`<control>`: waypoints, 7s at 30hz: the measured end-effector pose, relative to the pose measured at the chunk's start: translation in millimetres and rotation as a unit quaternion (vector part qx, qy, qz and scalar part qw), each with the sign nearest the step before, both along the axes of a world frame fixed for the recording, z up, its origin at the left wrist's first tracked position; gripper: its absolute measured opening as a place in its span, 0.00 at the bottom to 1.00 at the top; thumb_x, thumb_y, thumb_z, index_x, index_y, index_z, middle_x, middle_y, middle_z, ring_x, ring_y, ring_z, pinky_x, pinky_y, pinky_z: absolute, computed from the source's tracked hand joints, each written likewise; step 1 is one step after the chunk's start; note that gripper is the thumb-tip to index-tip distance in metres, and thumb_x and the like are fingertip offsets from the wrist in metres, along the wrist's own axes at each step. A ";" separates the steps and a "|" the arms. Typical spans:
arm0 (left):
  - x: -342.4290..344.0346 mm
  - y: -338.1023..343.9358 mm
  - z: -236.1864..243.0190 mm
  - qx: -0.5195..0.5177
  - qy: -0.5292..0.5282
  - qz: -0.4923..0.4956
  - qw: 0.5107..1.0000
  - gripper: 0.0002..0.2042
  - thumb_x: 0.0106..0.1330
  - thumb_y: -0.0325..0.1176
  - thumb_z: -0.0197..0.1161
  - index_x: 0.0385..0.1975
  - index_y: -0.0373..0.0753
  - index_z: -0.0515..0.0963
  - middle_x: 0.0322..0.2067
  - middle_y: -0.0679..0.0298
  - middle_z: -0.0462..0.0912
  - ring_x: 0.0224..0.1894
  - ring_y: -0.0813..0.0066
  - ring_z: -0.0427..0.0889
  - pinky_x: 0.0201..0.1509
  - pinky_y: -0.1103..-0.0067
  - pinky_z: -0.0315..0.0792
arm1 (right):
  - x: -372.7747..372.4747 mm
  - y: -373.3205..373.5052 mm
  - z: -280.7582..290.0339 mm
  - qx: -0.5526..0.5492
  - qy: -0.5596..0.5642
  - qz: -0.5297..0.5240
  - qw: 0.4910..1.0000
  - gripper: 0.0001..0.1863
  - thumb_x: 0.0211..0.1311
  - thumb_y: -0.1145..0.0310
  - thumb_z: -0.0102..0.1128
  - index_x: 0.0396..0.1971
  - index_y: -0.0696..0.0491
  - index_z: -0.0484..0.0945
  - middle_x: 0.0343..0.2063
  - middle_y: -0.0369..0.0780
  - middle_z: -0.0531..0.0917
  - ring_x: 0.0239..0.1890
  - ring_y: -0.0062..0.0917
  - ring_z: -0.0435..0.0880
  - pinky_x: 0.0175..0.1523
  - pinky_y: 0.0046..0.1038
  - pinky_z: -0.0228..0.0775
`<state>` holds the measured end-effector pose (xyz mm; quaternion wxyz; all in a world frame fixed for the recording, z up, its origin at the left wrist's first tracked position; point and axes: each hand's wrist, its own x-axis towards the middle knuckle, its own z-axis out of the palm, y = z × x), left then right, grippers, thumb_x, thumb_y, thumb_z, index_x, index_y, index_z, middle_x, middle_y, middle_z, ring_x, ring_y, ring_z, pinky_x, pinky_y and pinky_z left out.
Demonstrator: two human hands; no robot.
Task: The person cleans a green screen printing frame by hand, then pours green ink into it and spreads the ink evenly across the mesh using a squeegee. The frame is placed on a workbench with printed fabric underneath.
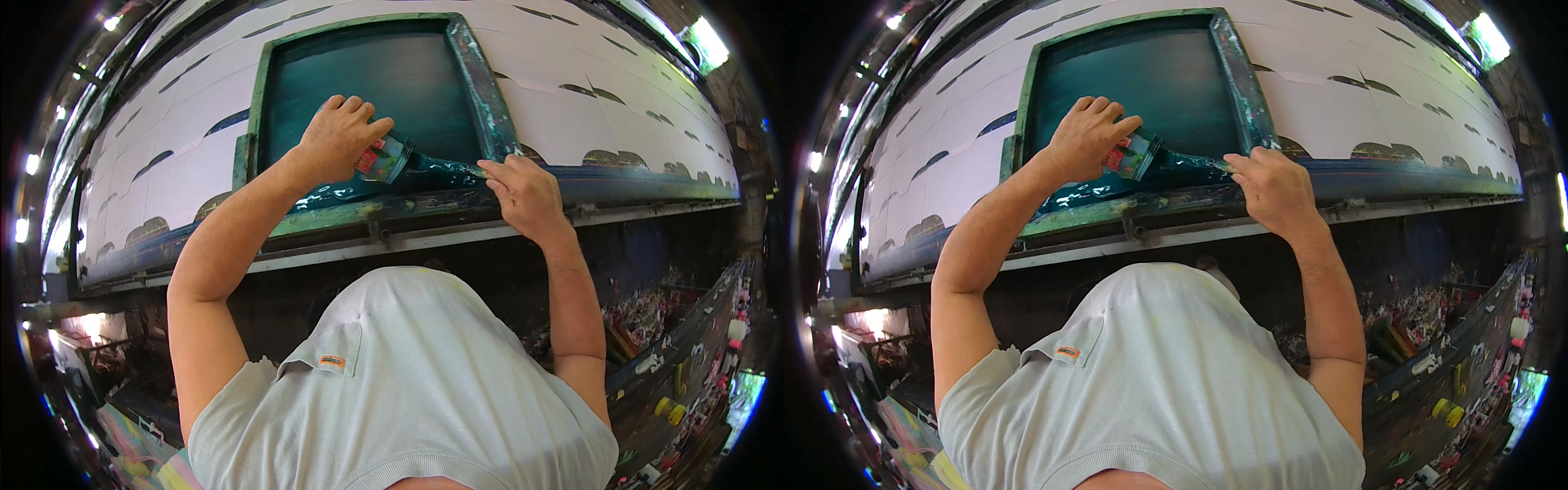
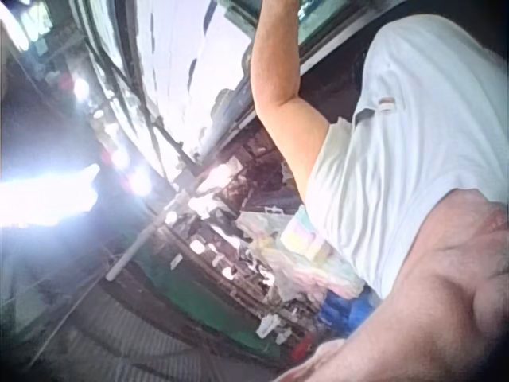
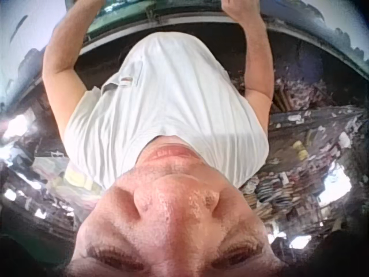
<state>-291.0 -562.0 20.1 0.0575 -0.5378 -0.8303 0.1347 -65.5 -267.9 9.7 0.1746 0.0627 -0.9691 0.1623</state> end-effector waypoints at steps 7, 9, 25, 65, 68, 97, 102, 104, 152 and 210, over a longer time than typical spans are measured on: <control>14.6 61.4 8.0 -0.002 -0.021 -0.005 1.000 0.51 0.44 0.27 0.89 0.75 0.54 0.74 0.64 0.58 0.83 0.69 0.56 0.80 0.78 0.61 0.69 | 28.8 54.7 3.9 -0.047 0.034 0.001 0.998 0.15 0.70 0.69 0.74 0.55 0.52 0.92 0.36 0.41 0.86 0.42 0.41 0.88 0.47 0.42 0.82; 18.8 75.3 9.7 -0.003 -0.015 -0.003 1.000 0.51 0.43 0.26 0.88 0.75 0.54 0.74 0.64 0.59 0.83 0.69 0.56 0.80 0.78 0.61 0.69 | 28.3 60.1 -1.3 -0.048 0.052 0.008 0.997 0.15 0.70 0.69 0.74 0.54 0.52 0.92 0.36 0.42 0.86 0.41 0.41 0.88 0.46 0.43 0.82; 31.0 66.6 -19.1 0.107 0.016 0.054 0.993 0.44 0.50 0.28 0.87 0.71 0.52 0.75 0.62 0.58 0.83 0.68 0.54 0.79 0.77 0.59 0.69 | 42.1 128.6 13.3 -0.006 -0.041 0.040 0.998 0.11 0.74 0.67 0.71 0.50 0.55 0.92 0.37 0.45 0.91 0.42 0.46 0.90 0.47 0.46 0.82; 42.8 -15.2 -32.2 0.464 -0.352 0.123 0.803 0.51 0.43 0.28 0.90 0.74 0.39 0.72 0.62 0.55 0.85 0.65 0.53 0.86 0.74 0.62 0.78 | -67.0 -46.3 152.4 0.088 0.199 0.128 0.968 0.28 0.67 0.64 0.80 0.68 0.45 0.87 0.43 0.39 0.88 0.42 0.39 0.86 0.46 0.40 0.81; 62.4 -6.9 -23.2 0.508 -0.564 0.124 0.639 0.47 0.44 0.27 0.92 0.69 0.36 0.73 0.60 0.61 0.86 0.62 0.67 0.86 0.74 0.68 0.78 | -53.2 -57.9 158.9 0.023 0.302 0.112 0.947 0.39 0.63 0.58 0.85 0.75 0.47 0.81 0.47 0.39 0.88 0.43 0.35 0.87 0.47 0.36 0.82; 398.2 426.0 10.7 0.274 -0.765 -0.155 0.561 0.37 0.47 0.22 0.89 0.62 0.36 0.82 0.54 0.63 0.90 0.55 0.66 0.90 0.67 0.65 0.83 | 512.2 213.4 38.2 -0.081 0.422 -0.458 0.778 0.19 0.74 0.81 0.71 0.62 0.54 0.89 0.52 0.40 0.87 0.40 0.20 0.87 0.39 0.24 0.81; 459.5 527.2 5.6 0.238 -0.797 -0.156 0.532 0.38 0.47 0.22 0.88 0.63 0.37 0.81 0.53 0.63 0.90 0.55 0.65 0.90 0.67 0.65 0.82 | 597.3 245.4 41.5 -0.061 0.420 -0.529 0.735 0.16 0.75 0.82 0.70 0.60 0.56 0.89 0.46 0.40 0.89 0.38 0.20 0.87 0.38 0.23 0.80; 476.9 572.9 5.1 0.212 -0.803 -0.175 0.529 0.38 0.47 0.21 0.88 0.63 0.38 0.81 0.53 0.63 0.90 0.54 0.66 0.90 0.66 0.65 0.83 | 618.1 261.4 35.9 -0.045 0.419 -0.557 0.716 0.15 0.76 0.81 0.70 0.59 0.56 0.90 0.45 0.40 0.89 0.37 0.20 0.88 0.38 0.24 0.80; 878.2 1883.9 -1.9 0.080 -0.810 -0.351 0.462 0.37 0.48 0.19 0.87 0.62 0.38 0.80 0.54 0.62 0.89 0.57 0.65 0.90 0.68 0.63 0.84 | 955.0 1452.3 37.4 0.096 0.134 -0.591 0.789 0.10 0.67 0.69 0.76 0.46 0.50 0.91 0.36 0.39 0.88 0.40 0.39 0.90 0.45 0.41 0.85; 1417.7 2429.8 -69.4 -0.308 -0.684 -0.657 0.082 0.22 0.86 0.26 0.63 0.75 0.27 0.74 0.63 0.49 0.88 0.66 0.58 0.86 0.76 0.65 0.76 | 847.0 1855.4 -23.4 0.001 0.080 -0.991 -0.106 0.13 0.70 0.67 0.70 0.51 0.51 0.89 0.38 0.42 0.89 0.44 0.43 0.92 0.49 0.46 0.87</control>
